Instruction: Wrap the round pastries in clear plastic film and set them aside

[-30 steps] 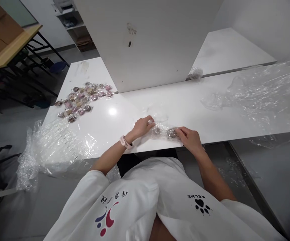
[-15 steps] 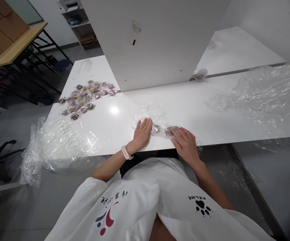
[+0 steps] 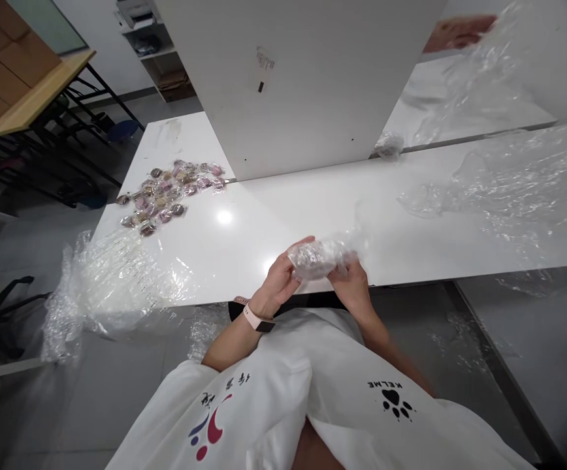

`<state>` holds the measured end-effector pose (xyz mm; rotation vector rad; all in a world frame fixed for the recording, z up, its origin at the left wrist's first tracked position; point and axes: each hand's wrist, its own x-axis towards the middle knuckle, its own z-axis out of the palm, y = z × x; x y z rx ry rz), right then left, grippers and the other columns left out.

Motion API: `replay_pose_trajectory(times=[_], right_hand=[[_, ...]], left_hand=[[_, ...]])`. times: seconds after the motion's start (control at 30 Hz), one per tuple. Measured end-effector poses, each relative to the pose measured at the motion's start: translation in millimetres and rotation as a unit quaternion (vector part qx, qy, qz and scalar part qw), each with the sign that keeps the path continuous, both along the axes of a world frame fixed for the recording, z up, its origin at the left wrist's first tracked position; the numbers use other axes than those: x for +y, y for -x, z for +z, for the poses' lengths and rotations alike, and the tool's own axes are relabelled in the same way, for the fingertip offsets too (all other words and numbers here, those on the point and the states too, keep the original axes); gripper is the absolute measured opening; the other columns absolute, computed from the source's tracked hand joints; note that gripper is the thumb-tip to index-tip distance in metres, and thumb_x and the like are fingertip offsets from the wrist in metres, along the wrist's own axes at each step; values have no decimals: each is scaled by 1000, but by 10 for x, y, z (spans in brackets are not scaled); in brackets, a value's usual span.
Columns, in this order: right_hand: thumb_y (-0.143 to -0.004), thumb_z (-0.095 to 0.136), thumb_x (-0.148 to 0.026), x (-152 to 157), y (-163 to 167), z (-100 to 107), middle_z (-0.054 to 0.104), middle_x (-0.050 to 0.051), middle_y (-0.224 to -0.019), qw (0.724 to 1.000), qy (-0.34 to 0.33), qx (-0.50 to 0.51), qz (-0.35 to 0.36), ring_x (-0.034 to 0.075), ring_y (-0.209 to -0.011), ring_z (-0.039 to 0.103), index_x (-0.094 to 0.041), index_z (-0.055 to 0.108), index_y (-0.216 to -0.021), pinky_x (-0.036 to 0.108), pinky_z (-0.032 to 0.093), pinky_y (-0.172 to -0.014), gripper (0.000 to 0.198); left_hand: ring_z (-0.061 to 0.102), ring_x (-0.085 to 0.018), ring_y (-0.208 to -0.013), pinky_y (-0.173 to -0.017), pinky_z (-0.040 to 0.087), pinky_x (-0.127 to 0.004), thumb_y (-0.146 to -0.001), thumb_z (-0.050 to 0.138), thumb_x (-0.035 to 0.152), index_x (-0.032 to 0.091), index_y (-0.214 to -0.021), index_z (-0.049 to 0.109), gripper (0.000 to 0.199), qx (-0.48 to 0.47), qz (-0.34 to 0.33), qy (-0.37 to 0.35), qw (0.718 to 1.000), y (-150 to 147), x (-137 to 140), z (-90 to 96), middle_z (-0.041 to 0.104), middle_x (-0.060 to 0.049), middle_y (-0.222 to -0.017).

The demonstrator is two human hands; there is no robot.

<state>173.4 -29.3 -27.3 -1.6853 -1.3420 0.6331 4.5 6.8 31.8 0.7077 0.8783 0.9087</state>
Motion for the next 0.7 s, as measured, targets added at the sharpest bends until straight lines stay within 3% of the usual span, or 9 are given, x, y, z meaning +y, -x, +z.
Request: replay_pose_trajectory(times=[0.07,0.1,0.2,0.27,0.37,0.47,0.57,0.63,0.7], right_hand=[[-75,69,-43,54,-115,47,70,8,-101,990,51,94,95,25,-88,67,-22,57,-121,39,55,-79,52],[-74,70,-43,88,-179,88,70,8,-102,972,79,146,167,24,-87,68,-22,57,-125,38,55,-78,57],[-75,71,-44,218,-335,252,71,9,-110,881,189,238,363,24,-91,70,-21,60,-128,35,57,-77,59],[-78,70,-43,308,-375,354,70,9,-117,853,237,238,400,24,-97,69,-21,66,-122,35,57,-80,50],[-83,66,-42,367,-342,462,69,9,-121,864,237,238,376,24,-105,68,-21,67,-122,38,57,-87,44],[-94,53,-45,265,-228,557,65,8,-130,889,181,191,374,24,-118,63,-26,61,-134,42,54,-97,45],[-99,46,-43,46,-77,622,46,5,-153,914,82,27,397,27,-141,42,-34,44,-149,52,39,-113,51],[-98,51,-41,-92,4,604,34,5,-160,918,24,-106,380,30,-146,34,-38,32,-154,61,29,-116,60],[-96,55,-36,-184,42,527,30,5,-161,918,-15,-190,348,32,-143,38,-40,25,-156,63,32,-114,67]], left_hand=[[64,-14,-74,-70,52,-26,-74,72,31,17,-103,75,33,10,-37,10,999,35,-79,39,73,-6,-92],[63,-13,-69,-66,50,-25,-72,74,31,16,-97,76,29,25,-64,12,998,52,-102,59,72,-5,-85],[59,-11,-61,-60,44,-24,-73,72,33,15,-85,75,22,77,-153,-9,985,89,-120,119,70,-4,-74],[55,-10,-58,-57,40,-23,-77,68,33,15,-81,73,19,117,-190,-48,974,98,-110,137,67,-3,-70],[37,-6,-44,-48,27,-21,-77,65,27,16,-81,68,11,184,-171,-85,964,94,-99,86,51,5,-53],[28,-5,-40,-44,21,-20,-74,63,20,19,-79,61,6,214,-61,-54,973,74,-85,-57,37,10,-46],[39,-6,-44,-47,30,-19,-69,65,19,18,-77,58,10,183,44,1,982,49,-45,-217,44,8,-51],[47,-8,-49,-52,40,-22,-65,69,20,18,-75,57,15,135,62,53,988,35,-9,-299,51,5,-57],[53,-11,-53,-58,47,-28,-62,73,24,18,-69,54,21,99,44,82,991,26,19,-347,54,2,-60]])
